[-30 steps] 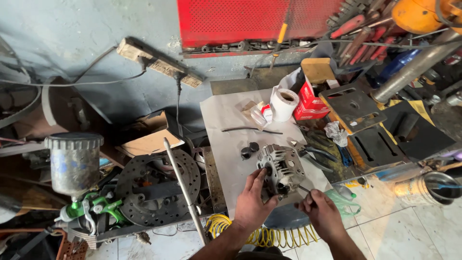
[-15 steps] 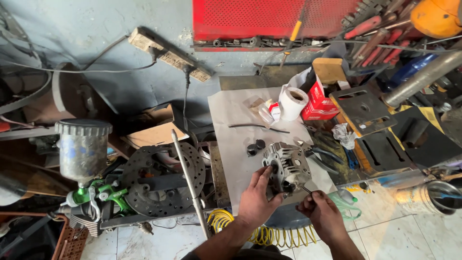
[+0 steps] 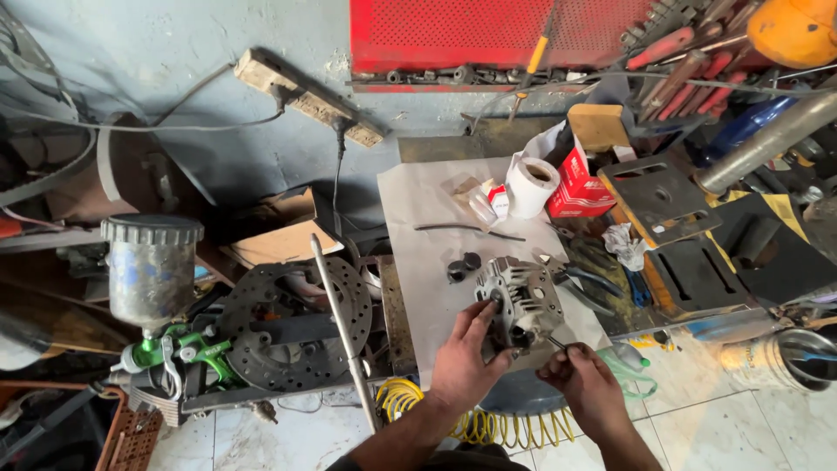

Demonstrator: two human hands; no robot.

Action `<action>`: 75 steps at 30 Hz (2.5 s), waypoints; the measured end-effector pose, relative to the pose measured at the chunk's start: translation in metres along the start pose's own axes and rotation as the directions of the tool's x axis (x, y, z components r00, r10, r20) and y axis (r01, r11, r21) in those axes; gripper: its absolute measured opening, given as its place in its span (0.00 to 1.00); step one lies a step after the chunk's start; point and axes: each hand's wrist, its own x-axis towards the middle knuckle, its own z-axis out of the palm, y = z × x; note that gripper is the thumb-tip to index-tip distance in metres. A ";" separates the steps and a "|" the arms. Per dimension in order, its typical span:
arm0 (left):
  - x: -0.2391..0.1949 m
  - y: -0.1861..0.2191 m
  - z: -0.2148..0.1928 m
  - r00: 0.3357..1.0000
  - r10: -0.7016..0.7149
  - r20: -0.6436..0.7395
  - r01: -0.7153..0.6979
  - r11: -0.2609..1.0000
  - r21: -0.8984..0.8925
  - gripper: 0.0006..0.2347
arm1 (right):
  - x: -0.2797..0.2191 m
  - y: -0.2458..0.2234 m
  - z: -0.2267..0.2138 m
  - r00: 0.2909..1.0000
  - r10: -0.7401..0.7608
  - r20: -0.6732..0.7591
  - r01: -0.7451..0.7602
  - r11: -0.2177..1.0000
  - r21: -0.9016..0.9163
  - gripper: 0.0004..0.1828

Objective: The person works on a motorcycle cylinder head set on a paper-covered workbench, holding and turning the casting while using pliers to grip and manipulate small parts and fittings on it. They reposition the head repeatedly to reach different sides and set small components beside it on the bench.

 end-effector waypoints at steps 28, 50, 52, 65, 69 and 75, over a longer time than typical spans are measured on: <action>0.003 0.003 -0.001 0.996 -0.064 0.063 0.064 0.998 0.013 0.30 | 0.014 -0.004 -0.008 0.992 0.061 0.107 -0.058 0.998 -0.029 0.24; 0.004 0.000 0.001 0.996 -0.071 0.055 0.070 0.997 0.017 0.39 | 0.027 0.026 -0.041 0.986 -0.004 0.168 0.012 0.999 -0.046 0.31; 0.004 -0.002 0.001 0.996 -0.063 0.070 0.061 0.998 0.036 0.40 | 0.038 0.038 -0.066 0.958 -0.091 0.272 0.063 0.992 0.109 0.30; 0.004 -0.001 0.001 0.997 -0.054 0.054 0.053 0.998 0.026 0.40 | 0.020 0.015 -0.033 0.986 0.019 0.167 -0.028 0.998 0.051 0.29; 0.003 0.001 -0.002 0.989 -0.114 0.092 0.110 0.993 0.044 0.40 | -0.008 -0.017 0.027 0.999 0.015 0.029 -0.013 0.998 -0.069 0.17; 0.002 0.001 0.001 0.996 -0.060 0.060 0.057 0.997 0.051 0.39 | 0.030 0.025 -0.039 0.992 -0.006 0.126 0.001 0.999 0.040 0.25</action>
